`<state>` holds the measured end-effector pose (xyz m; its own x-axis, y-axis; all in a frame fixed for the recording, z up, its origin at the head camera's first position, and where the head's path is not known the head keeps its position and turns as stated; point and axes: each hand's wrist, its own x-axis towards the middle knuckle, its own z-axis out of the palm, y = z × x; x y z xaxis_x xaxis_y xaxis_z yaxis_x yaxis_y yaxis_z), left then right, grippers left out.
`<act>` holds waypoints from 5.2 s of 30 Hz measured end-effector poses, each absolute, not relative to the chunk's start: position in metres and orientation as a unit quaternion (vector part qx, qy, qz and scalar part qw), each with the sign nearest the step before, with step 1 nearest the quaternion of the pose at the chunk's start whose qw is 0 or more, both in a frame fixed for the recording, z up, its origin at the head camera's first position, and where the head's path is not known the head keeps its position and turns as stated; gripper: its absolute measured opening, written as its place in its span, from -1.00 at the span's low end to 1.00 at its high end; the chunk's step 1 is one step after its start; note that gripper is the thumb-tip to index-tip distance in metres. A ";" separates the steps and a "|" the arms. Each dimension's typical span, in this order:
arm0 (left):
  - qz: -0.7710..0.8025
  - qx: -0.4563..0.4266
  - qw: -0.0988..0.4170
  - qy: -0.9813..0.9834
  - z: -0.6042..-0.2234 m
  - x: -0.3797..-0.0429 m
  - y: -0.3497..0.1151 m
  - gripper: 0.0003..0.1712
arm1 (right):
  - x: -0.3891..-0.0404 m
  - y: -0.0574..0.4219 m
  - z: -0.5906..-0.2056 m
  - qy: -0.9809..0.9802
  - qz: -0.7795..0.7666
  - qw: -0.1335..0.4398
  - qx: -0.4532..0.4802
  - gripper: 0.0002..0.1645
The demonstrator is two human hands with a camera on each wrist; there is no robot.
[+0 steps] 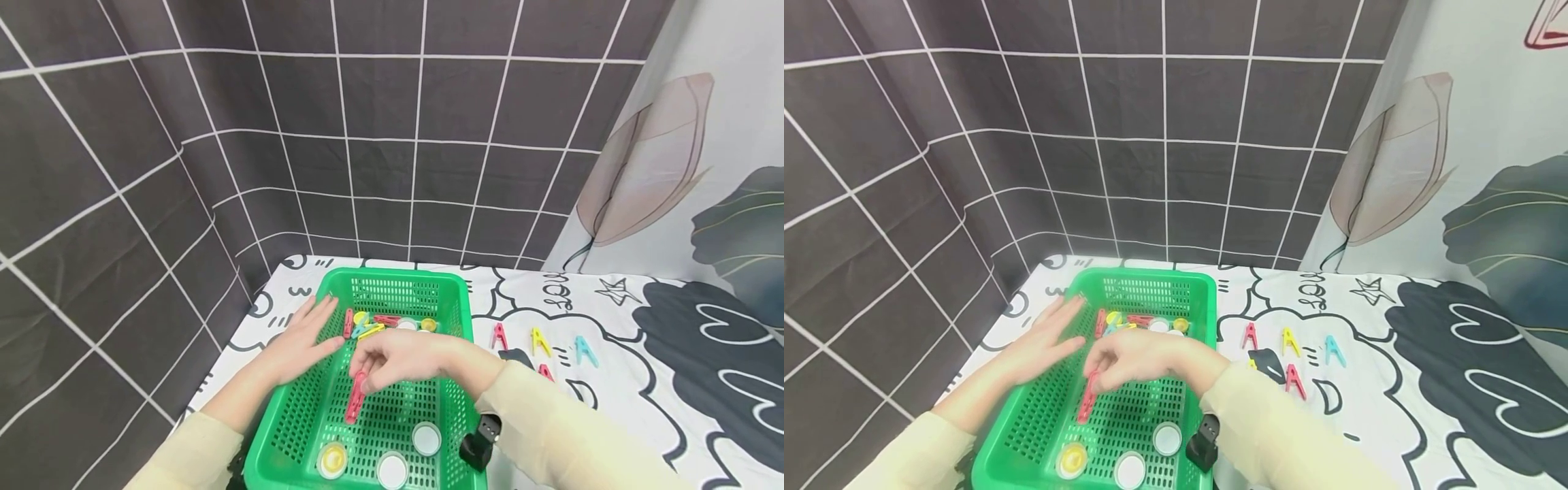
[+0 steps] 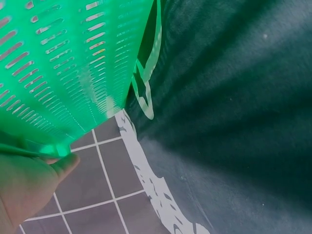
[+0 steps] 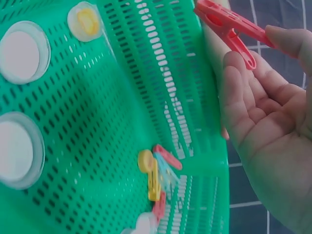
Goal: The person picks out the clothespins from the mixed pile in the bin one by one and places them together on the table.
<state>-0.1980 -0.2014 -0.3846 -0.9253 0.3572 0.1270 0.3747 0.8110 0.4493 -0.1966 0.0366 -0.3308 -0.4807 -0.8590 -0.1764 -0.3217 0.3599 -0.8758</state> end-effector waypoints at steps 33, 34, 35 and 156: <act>-0.245 -0.195 0.019 -0.950 -0.382 -0.196 -0.199 -0.14 | -0.203 0.116 -0.350 0.734 -0.503 0.314 -0.333 -0.63; -0.244 -0.195 0.019 -0.950 -0.382 -0.196 -0.199 -0.14 | -0.203 0.119 -0.350 0.735 -0.504 0.310 -0.332 -0.63; -0.243 -0.195 0.020 -0.950 -0.382 -0.196 -0.199 -0.14 | -0.203 0.122 -0.350 0.736 -0.504 0.306 -0.332 -0.63; -0.233 -0.197 0.015 -0.952 -0.381 -0.198 -0.200 -0.07 | -0.147 0.324 -0.464 0.954 -0.282 -0.092 0.048 -0.47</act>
<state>-0.1976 -0.1997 -0.3815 -0.9221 0.3679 0.1198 0.3817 0.8140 0.4379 -0.1469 0.3244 -0.4636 -0.9787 0.1423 0.1478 0.0391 0.8366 -0.5464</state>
